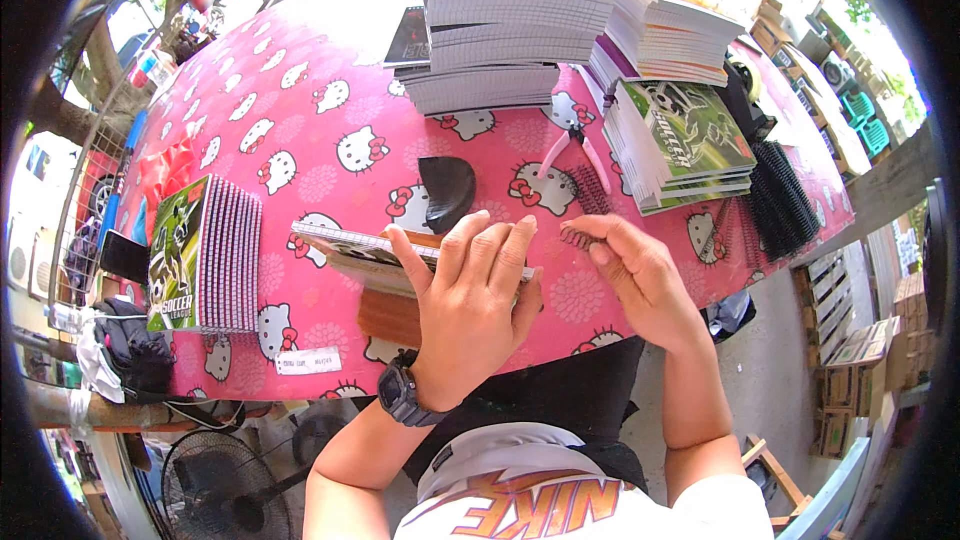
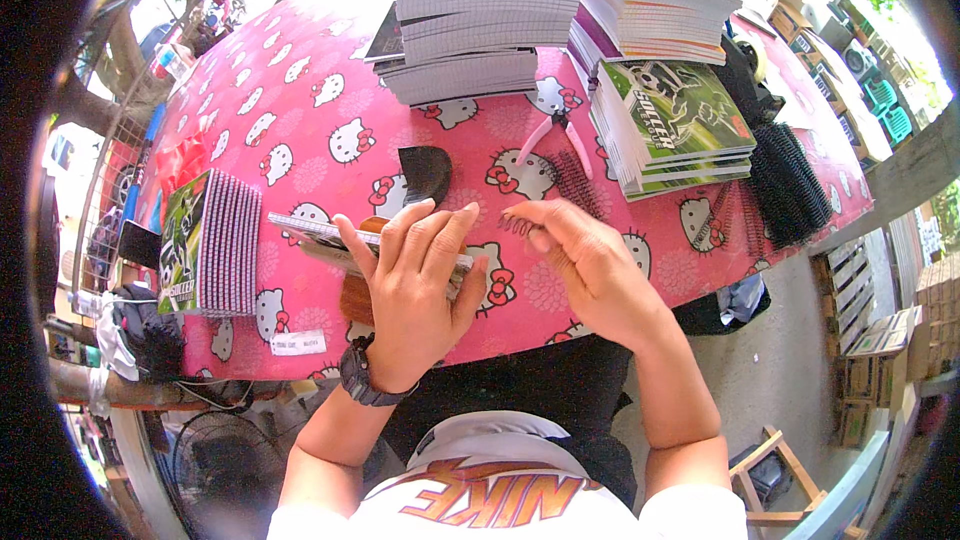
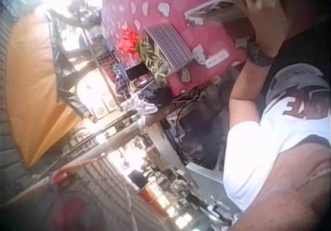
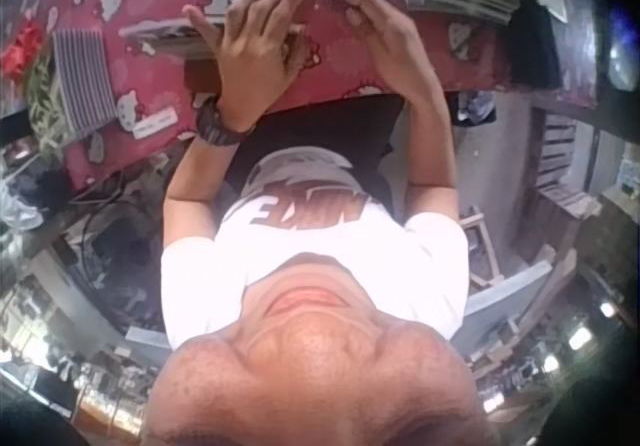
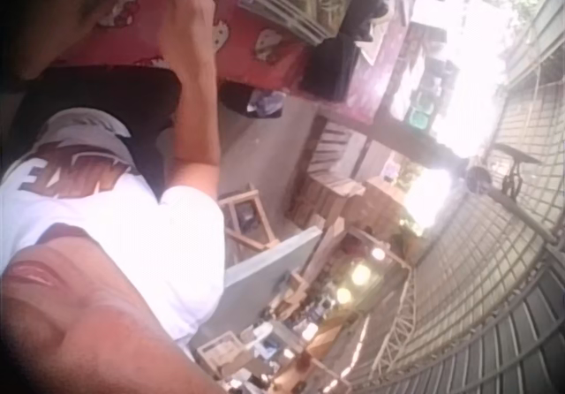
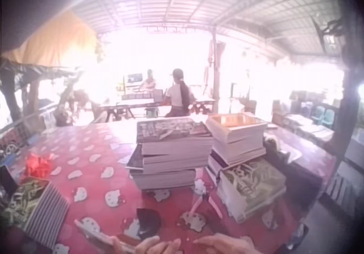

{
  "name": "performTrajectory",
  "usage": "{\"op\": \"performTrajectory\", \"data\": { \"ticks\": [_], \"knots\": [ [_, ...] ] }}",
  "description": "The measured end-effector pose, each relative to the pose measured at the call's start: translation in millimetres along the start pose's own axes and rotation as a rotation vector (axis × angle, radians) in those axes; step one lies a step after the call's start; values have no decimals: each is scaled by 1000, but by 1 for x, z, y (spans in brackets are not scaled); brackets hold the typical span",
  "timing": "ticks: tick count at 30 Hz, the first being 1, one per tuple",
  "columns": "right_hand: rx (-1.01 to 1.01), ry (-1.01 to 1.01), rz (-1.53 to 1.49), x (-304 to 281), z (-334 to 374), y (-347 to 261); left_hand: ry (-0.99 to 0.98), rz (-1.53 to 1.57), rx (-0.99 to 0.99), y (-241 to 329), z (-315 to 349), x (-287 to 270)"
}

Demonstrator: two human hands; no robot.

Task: The person aligns the pages and cover of a notebook, manually feeds a plastic spiral coil through the holes along the edge, and uses a pair of pliers to cut and crimp the ends of the coil.

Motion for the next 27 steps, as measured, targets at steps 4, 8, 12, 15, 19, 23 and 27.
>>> {"op": "performTrajectory", "data": {
  "ticks": [4, 8, 12, 15, 19, 23, 27],
  "knots": [
    [-137, 79, -27, 12, -3, -9, -93, 120, -21, -6, -7, -11],
    [-184, 101, -64, 15, -7, -10, -40, 406, 58, -18, -6, -23],
    [-222, 116, -87, 13, -12, -15, -7, 449, 53, -17, -6, -28],
    [-222, 112, -71, 16, -14, -17, 5, 443, 83, -18, -3, -29],
    [-317, 102, -23, 18, -16, -20, 3, 449, 72, -17, -4, -29],
    [-343, 52, -90, 17, -18, -20, 4, 467, 41, -19, -3, -28],
    [-263, -2, -191, 19, -19, -13, -11, 409, 25, -20, -2, -26]
  ]
}}
Point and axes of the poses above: each hand's wrist, its own z-axis away from the middle knuckle, its own x-axis out of the palm, y = z × x, the point moved 6 cm from there along -z, towards the middle knuckle, and after that the axes turned 10 degrees about -x, right-handed, at the moved point
